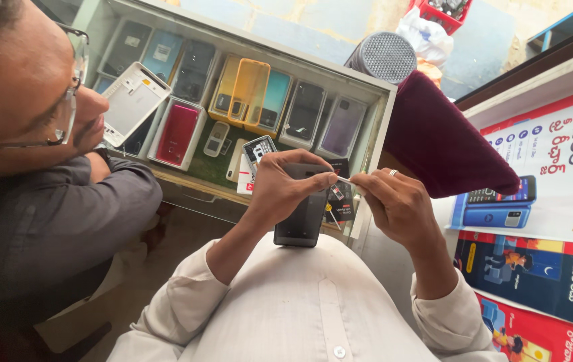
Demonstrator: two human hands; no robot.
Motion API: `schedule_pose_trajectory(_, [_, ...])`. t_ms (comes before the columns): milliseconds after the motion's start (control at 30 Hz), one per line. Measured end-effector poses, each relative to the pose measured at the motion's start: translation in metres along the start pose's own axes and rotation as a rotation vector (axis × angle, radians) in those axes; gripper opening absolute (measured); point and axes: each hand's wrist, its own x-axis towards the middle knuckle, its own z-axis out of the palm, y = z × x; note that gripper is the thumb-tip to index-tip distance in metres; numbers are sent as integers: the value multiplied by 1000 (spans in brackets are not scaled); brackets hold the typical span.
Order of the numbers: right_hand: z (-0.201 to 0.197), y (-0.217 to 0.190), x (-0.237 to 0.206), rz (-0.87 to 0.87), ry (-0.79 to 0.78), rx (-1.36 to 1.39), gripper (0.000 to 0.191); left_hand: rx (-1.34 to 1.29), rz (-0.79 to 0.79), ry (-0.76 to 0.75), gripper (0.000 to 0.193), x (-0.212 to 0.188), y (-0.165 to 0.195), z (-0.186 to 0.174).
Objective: The person removes a protective film from the back of a disassembled smartphone, then closes the device and tests the screen. They reopen the phone and use a screwdriver to work on the back cover of another smartphone. The work occurs at a counter in a mobile repair shop.
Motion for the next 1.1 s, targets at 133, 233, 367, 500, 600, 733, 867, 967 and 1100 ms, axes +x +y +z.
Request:
schedule_pose_trajectory(133, [7,3,-1,89,20,50,25,96,-24,15,18,1,-1,1])
schedule_pose_trajectory(233, [5,5,0,17,76,-8,20,97,-41,22,18,0,-1,1])
schedule_pose_trajectory(367, [3,3,4,-137,169,-223,16,143,-64,67,18,-2,-2,4])
schedule_pose_trajectory(500, [6,2,8,-138,168,-254,14,142,-75,101,18,-5,-6,2])
schedule_pose_trajectory(600, [12,6,10,-138,114,-213,13,168,-95,130,20,-6,-8,-1])
schedule_pose_trajectory(733, [17,13,11,-99,48,-108,19,125,-79,142,22,-9,-13,-4])
schedule_pose_trajectory(867, [21,14,12,-141,63,-87,13,116,-64,160,24,-11,-18,-6])
schedule_pose_trajectory(967, [21,12,15,-212,157,-194,15,167,-57,180,24,-11,-19,-8])
schedule_pose_trajectory(1100, [20,9,19,-270,228,-230,11,135,-69,172,26,-11,-20,-10])
